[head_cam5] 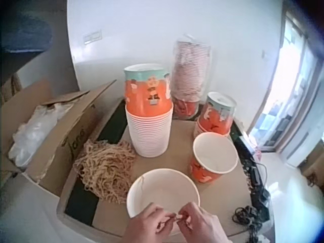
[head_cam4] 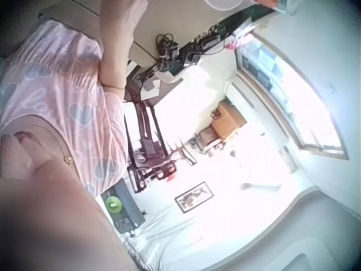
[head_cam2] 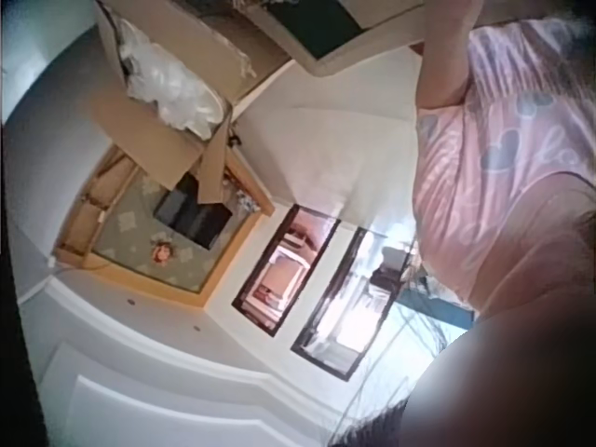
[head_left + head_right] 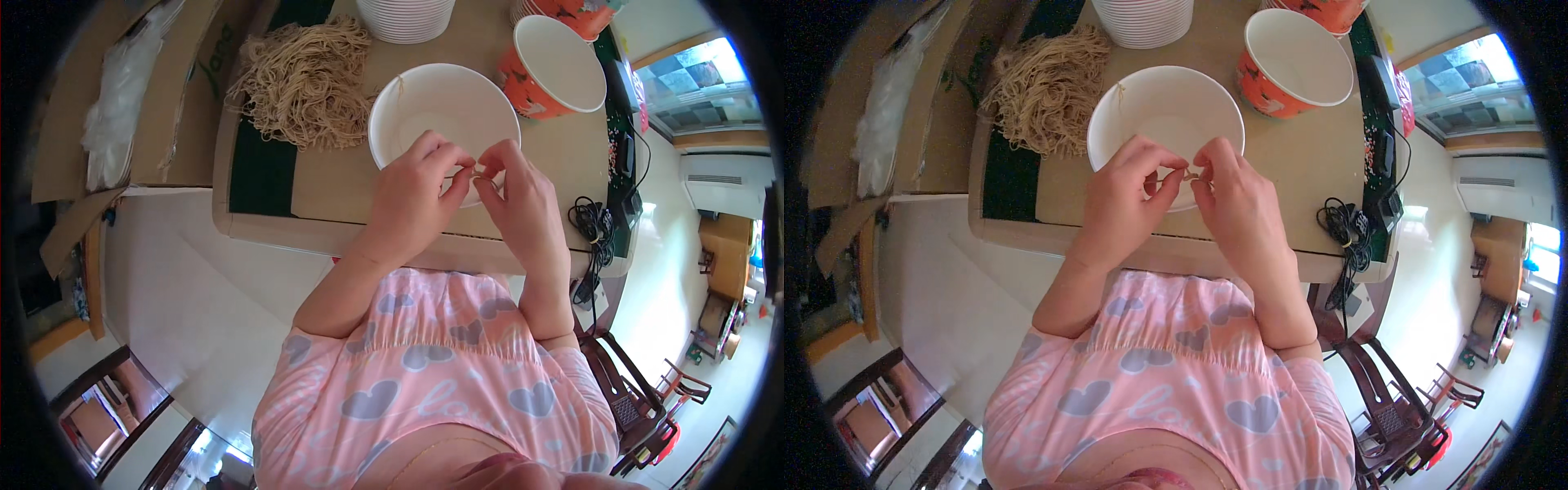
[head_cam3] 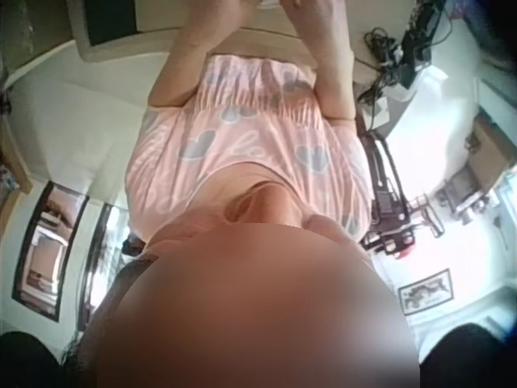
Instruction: Tying thin yellow strings to the rims of decorated paper bowls.
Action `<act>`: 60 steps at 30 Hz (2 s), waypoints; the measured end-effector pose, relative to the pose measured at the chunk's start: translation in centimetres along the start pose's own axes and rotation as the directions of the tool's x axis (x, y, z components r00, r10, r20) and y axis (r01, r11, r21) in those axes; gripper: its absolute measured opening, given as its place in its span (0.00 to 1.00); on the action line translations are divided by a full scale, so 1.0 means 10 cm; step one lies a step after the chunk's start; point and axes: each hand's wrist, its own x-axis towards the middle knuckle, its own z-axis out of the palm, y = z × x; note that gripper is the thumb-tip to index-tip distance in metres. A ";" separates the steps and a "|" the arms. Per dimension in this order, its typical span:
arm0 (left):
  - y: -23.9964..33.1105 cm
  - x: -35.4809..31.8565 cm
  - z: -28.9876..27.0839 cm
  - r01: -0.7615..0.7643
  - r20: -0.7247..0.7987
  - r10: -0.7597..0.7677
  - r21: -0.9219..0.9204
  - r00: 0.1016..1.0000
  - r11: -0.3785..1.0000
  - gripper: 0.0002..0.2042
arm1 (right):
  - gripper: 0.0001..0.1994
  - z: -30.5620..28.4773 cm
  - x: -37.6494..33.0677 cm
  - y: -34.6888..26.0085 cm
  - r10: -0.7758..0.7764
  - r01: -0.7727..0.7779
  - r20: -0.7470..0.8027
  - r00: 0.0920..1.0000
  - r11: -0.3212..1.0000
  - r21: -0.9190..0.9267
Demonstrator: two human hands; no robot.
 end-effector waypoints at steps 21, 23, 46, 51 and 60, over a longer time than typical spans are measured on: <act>-0.05 -0.01 -0.05 -0.071 -0.087 0.073 0.024 0.994 0.997 0.06 | 0.15 0.07 0.03 -0.11 -0.024 0.025 -0.028 0.999 0.999 0.035; -0.05 -0.01 -0.07 -0.090 -0.103 0.095 0.047 0.990 0.995 0.06 | 0.13 0.09 0.04 -0.09 -0.005 0.004 0.007 1.000 1.000 0.021; -0.09 0.01 -0.08 -0.060 -0.063 0.063 0.054 0.996 0.997 0.06 | 0.09 0.12 0.00 -0.05 0.022 -0.019 -0.038 0.999 0.997 0.073; -0.09 0.00 -0.07 -0.061 -0.066 0.063 0.036 0.996 0.998 0.07 | 0.09 0.11 0.01 -0.06 -0.006 0.009 -0.044 0.999 0.997 0.073; -0.09 0.00 -0.07 -0.052 -0.072 0.054 0.034 0.996 0.998 0.07 | 0.04 0.12 0.03 -0.07 0.021 -0.019 -0.038 0.999 0.998 0.056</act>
